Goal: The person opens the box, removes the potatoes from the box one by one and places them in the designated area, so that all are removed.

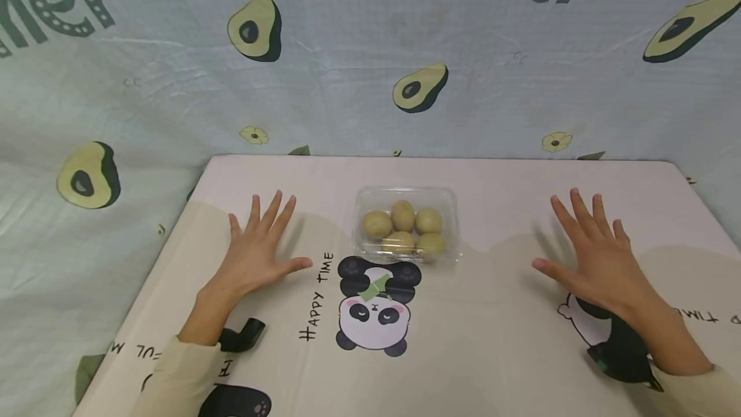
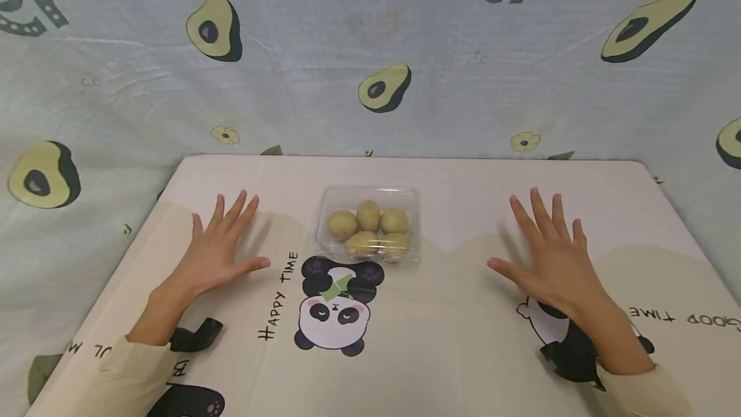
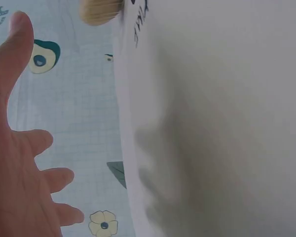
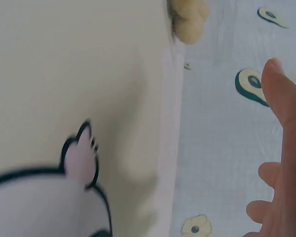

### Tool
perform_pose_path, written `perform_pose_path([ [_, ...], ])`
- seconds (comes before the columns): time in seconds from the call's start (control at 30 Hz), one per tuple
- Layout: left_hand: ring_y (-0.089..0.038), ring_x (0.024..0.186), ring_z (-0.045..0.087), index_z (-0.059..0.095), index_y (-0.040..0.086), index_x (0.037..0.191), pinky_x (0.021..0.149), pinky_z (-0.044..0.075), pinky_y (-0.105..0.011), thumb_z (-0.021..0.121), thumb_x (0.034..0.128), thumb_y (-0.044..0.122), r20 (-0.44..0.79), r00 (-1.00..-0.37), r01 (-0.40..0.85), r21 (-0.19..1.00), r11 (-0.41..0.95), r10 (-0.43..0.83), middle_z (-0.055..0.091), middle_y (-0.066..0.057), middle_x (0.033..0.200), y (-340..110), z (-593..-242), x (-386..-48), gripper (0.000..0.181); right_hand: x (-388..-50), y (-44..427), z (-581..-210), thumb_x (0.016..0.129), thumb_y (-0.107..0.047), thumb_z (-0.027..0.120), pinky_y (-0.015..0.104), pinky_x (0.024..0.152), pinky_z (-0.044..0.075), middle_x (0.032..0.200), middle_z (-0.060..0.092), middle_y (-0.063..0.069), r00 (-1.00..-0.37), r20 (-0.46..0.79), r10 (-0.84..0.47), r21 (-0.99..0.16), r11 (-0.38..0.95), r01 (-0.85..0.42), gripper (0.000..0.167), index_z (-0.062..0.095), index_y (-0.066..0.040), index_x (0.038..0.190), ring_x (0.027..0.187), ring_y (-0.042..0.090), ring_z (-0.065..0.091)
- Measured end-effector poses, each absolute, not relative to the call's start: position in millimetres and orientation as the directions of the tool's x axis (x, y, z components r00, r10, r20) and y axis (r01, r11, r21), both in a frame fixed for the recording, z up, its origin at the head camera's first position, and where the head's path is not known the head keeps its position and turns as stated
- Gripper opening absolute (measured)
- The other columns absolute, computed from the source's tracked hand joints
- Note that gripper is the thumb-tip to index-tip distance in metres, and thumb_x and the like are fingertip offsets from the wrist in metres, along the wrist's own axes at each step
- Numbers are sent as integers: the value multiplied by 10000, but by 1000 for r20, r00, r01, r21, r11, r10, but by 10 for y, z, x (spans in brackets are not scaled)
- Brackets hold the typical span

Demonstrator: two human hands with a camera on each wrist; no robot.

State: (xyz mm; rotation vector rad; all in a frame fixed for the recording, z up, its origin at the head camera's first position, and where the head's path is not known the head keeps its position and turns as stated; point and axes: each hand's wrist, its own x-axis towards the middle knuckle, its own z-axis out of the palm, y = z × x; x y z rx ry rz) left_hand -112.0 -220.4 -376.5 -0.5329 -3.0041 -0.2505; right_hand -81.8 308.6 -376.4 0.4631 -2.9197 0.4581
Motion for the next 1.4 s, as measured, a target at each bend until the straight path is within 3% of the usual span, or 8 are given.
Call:
perform_pose_path([
  [0.23,-487,1398,22,126,163,1551,974,59,-779,585,746,743,169,-920,386,241,890,353,107,-148,1584,-2108,-3738,-1118,1093,-872,2878,-3765,798,-500,712,709,1038,-5,1600,-45,31,-924,230,-305,-296,883,-365,1013,94,-231,1554,1432,293,-124],
  [0.5,-424,1422,6,113,187,1554,1010,72,-744,721,728,573,204,-903,425,299,854,378,119,-117,1588,-1941,-3772,-1129,1096,-922,2625,-3757,781,-554,706,707,1042,67,1603,-8,48,-903,266,-338,-299,861,-411,1019,120,-239,1553,1440,310,-78],
  [0.6,-427,1421,27,129,181,1552,1021,77,-733,659,741,658,212,-900,434,327,840,382,116,-103,1590,-1889,-3799,-1133,1080,-937,2549,-3754,788,-548,702,701,1046,79,1603,-13,35,-897,269,-350,-314,849,-425,1008,123,-239,1553,1442,301,-73],
  [0.73,-432,1419,54,138,167,1550,1024,88,-728,428,731,851,226,-889,458,394,797,399,131,-106,1587,-1811,-3850,-1155,1106,-941,2478,-3771,801,-543,692,686,1055,97,1603,5,51,-884,293,-363,-336,827,-451,987,134,-228,1552,1444,305,-55],
  [0.83,-429,1419,71,136,152,1549,1031,99,-719,304,699,903,243,-880,475,462,750,408,151,-120,1581,-1757,-3893,-1178,1147,-955,2412,-3792,798,-549,691,675,1062,107,1603,6,43,-872,313,-376,-347,810,-473,989,140,-221,1552,1445,308,-46],
  [1.03,-420,1422,78,110,156,1551,1081,99,-651,392,701,878,225,-884,460,570,681,409,141,-114,1584,-1665,-3955,-1190,1151,-1000,2223,-3837,792,-633,647,679,1049,154,1603,35,42,-845,341,-412,-341,784,-519,993,168,-205,1549,1446,318,-17],
  [1.4,-370,1434,87,84,180,1555,1104,142,-591,459,624,904,172,-905,381,735,560,390,107,-80,1592,-1507,-4025,-1194,1237,-1087,1909,-3909,729,-610,723,695,1016,211,1602,70,45,-824,337,-456,-364,744,-560,1029,213,-235,1540,1449,304,2],
])
